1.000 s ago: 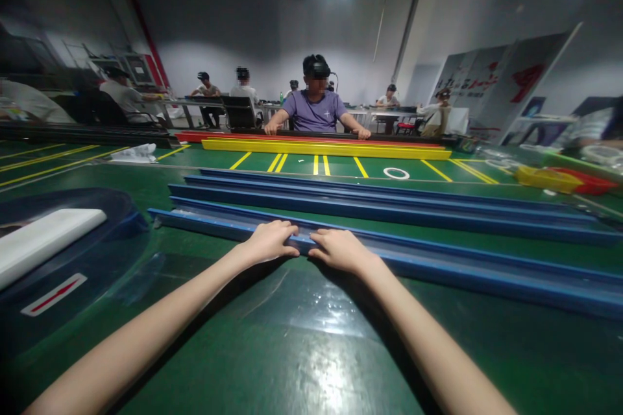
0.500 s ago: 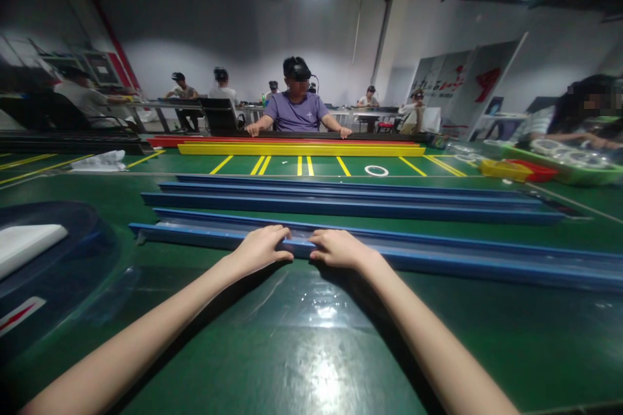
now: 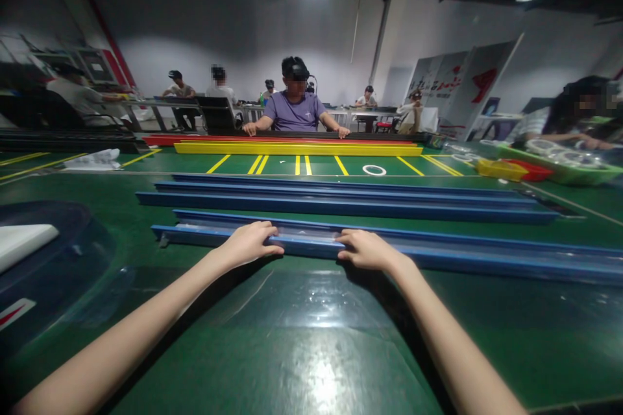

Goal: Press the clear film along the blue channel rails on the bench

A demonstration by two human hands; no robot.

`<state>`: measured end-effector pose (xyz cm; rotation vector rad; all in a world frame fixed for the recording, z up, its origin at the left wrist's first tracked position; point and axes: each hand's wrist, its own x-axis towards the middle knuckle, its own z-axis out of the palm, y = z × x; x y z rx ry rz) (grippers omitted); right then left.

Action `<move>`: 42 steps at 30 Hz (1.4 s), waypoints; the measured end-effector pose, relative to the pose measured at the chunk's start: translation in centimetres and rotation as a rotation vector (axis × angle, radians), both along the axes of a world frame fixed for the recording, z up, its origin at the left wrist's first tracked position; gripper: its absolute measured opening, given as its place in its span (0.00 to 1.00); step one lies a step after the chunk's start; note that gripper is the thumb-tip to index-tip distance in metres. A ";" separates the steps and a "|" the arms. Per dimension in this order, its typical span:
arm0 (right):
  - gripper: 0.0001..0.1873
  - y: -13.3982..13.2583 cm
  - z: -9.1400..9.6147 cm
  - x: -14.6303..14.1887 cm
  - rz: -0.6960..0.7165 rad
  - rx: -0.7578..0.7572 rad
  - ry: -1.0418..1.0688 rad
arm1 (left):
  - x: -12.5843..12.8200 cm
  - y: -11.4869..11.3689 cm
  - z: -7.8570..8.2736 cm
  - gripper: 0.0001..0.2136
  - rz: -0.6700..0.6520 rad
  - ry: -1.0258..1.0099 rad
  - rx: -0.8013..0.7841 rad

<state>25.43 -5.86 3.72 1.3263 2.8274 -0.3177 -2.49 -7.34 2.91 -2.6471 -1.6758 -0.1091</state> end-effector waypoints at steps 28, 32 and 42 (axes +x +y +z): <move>0.20 0.7 0.3 -8.4 0.088 0.201 -0.087 | -1.1 0.5 1.1 0.22 0.040 -0.025 -0.119; 0.20 0.4 0.2 -8.3 0.088 0.205 -0.076 | -1.3 0.7 1.0 0.26 0.075 -0.087 -0.152; 0.19 0.5 0.1 -8.3 0.077 0.172 -0.047 | -1.7 1.2 1.4 0.26 0.174 -0.125 -0.197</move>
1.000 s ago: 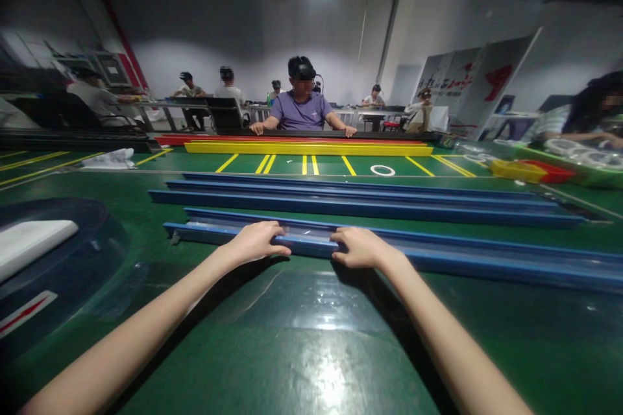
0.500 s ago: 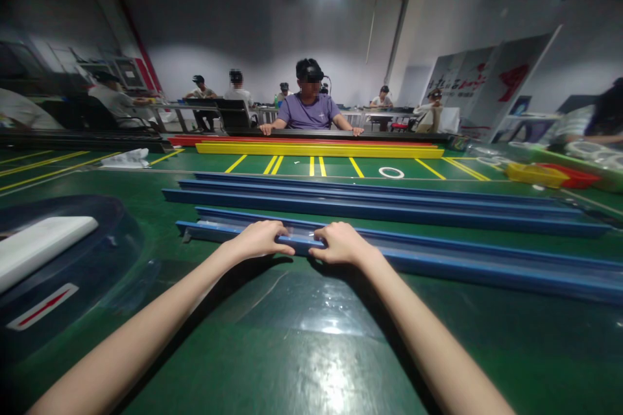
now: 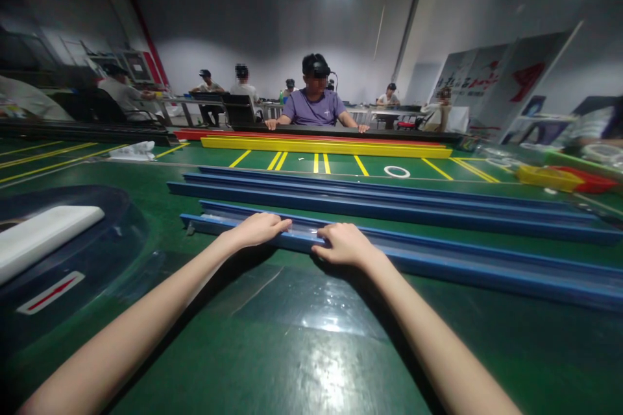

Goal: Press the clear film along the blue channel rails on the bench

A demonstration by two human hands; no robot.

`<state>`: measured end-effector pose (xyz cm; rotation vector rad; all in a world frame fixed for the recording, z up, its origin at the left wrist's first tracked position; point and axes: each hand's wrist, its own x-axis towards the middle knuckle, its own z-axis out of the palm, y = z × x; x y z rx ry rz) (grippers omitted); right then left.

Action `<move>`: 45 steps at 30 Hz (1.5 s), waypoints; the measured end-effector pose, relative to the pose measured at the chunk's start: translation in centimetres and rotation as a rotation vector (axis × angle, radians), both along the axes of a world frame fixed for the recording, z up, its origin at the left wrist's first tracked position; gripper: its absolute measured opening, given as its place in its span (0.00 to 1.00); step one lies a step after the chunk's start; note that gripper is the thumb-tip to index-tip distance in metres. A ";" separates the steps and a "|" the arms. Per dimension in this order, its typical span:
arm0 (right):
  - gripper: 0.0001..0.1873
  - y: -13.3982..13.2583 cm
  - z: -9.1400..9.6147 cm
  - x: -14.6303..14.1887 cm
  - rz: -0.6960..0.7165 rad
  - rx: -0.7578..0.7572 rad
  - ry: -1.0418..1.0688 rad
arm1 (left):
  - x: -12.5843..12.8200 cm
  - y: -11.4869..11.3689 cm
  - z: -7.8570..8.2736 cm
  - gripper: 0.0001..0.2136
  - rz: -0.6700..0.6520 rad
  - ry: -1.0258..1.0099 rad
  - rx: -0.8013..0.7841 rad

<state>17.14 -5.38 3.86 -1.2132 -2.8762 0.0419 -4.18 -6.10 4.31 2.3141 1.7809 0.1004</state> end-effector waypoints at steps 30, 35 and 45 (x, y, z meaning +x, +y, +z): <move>0.20 -0.1 -0.1 0.0 0.029 0.030 0.006 | -6.2 1.3 2.9 0.22 0.282 0.265 -0.279; 0.20 -0.1 0.0 0.1 0.031 0.035 0.006 | -6.4 0.7 3.5 0.24 0.450 0.402 -0.208; 0.19 0.0 -0.2 0.3 0.000 0.016 0.290 | -1.7 -1.2 3.5 0.18 0.205 0.376 0.199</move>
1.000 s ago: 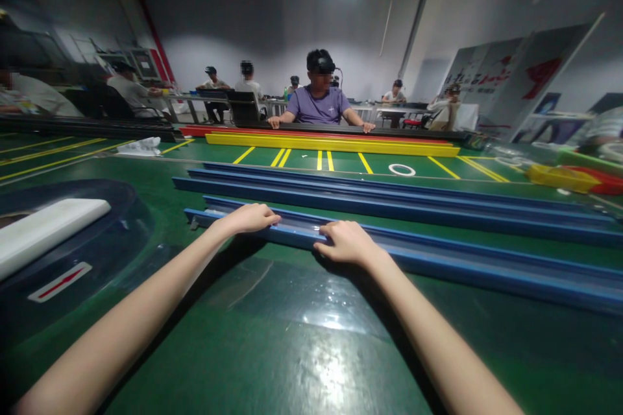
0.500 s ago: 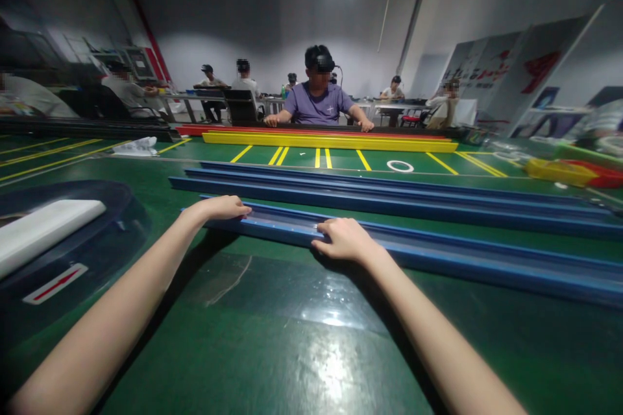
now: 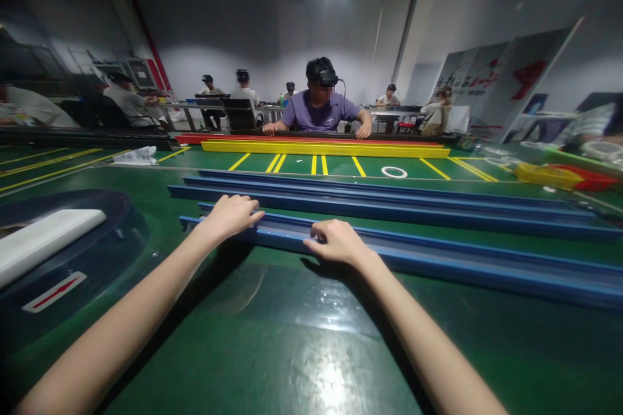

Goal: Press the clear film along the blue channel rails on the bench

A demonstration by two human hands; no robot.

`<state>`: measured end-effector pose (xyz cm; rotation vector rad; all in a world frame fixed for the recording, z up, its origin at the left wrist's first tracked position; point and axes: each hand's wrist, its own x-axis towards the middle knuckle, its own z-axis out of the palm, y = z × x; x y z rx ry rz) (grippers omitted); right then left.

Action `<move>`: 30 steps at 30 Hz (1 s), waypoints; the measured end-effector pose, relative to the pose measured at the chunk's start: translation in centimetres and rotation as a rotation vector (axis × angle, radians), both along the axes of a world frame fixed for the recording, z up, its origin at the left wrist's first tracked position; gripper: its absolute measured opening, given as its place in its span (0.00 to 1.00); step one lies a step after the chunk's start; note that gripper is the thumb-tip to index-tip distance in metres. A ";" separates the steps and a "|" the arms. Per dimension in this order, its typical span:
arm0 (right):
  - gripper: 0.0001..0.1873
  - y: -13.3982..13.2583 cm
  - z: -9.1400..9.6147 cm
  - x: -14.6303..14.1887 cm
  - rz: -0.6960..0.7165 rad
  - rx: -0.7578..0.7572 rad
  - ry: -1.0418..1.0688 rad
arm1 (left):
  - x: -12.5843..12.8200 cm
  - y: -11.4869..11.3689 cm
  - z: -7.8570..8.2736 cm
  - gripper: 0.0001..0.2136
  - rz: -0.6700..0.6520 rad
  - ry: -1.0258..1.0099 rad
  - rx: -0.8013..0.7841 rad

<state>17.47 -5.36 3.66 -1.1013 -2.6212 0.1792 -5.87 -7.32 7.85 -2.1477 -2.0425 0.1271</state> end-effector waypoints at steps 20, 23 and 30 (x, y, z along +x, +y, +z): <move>0.13 2.7 -0.3 8.3 -0.554 -0.180 0.984 | 15.0 1.5 -5.6 0.35 -0.635 -0.230 0.099; 0.13 2.4 -0.5 8.9 -0.583 -0.114 0.767 | 14.7 1.9 -6.1 0.34 -0.642 -0.226 0.129; 0.14 1.8 -1.3 10.7 -0.583 0.132 0.312 | 12.0 3.0 -6.0 0.31 -0.609 -0.170 0.135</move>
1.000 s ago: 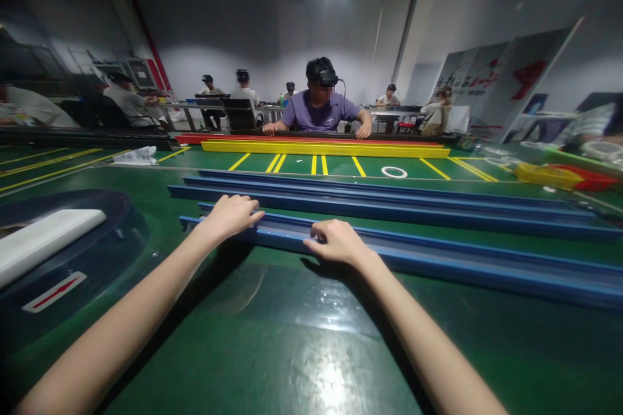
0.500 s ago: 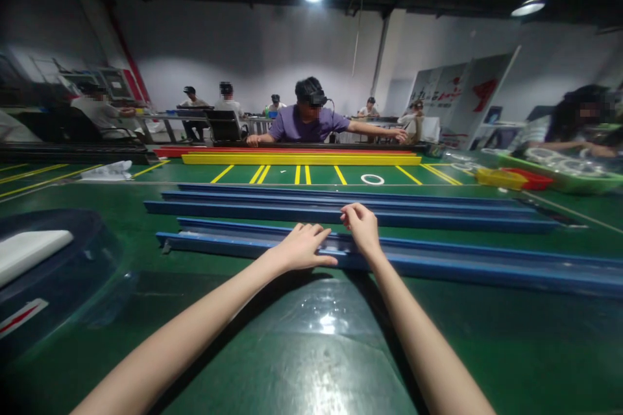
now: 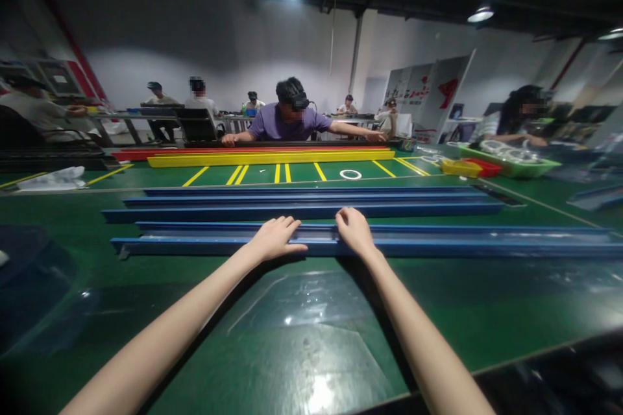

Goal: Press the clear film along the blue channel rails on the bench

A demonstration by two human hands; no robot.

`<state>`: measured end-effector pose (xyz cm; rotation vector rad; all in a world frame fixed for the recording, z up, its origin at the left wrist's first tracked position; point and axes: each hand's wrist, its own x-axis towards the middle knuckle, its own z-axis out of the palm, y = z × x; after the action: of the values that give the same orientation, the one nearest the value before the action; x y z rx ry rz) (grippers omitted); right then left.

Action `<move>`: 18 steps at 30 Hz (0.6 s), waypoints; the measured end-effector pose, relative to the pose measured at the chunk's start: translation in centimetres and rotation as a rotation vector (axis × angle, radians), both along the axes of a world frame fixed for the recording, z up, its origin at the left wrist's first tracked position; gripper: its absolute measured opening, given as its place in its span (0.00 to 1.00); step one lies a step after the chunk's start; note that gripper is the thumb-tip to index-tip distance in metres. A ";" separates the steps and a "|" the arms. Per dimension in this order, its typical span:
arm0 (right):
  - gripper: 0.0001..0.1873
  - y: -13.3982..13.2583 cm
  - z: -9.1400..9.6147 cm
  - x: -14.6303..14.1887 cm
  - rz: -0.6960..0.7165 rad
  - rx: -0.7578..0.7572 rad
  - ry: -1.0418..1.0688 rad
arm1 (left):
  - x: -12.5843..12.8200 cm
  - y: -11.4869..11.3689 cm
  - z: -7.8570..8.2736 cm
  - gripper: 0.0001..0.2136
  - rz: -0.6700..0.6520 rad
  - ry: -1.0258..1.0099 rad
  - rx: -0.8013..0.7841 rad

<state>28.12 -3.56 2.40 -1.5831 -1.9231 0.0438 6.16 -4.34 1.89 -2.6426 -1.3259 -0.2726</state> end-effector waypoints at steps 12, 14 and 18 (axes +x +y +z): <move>0.24 -0.5 -0.9 3.2 0.074 -0.022 -0.254 | -8.3 2.0 0.1 0.27 0.105 0.086 0.003; 0.27 -0.5 -1.3 3.2 0.110 -0.011 -0.276 | -9.3 2.1 0.1 0.27 0.111 0.075 0.004; 0.32 0.0 -2.2 2.8 0.133 0.019 -0.397 | -10.7 2.2 0.1 0.25 0.129 0.066 0.038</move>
<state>30.92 -3.56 0.23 -1.5355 -2.3213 -0.2499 -4.58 -2.15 1.95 -2.4989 -1.4474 -0.1894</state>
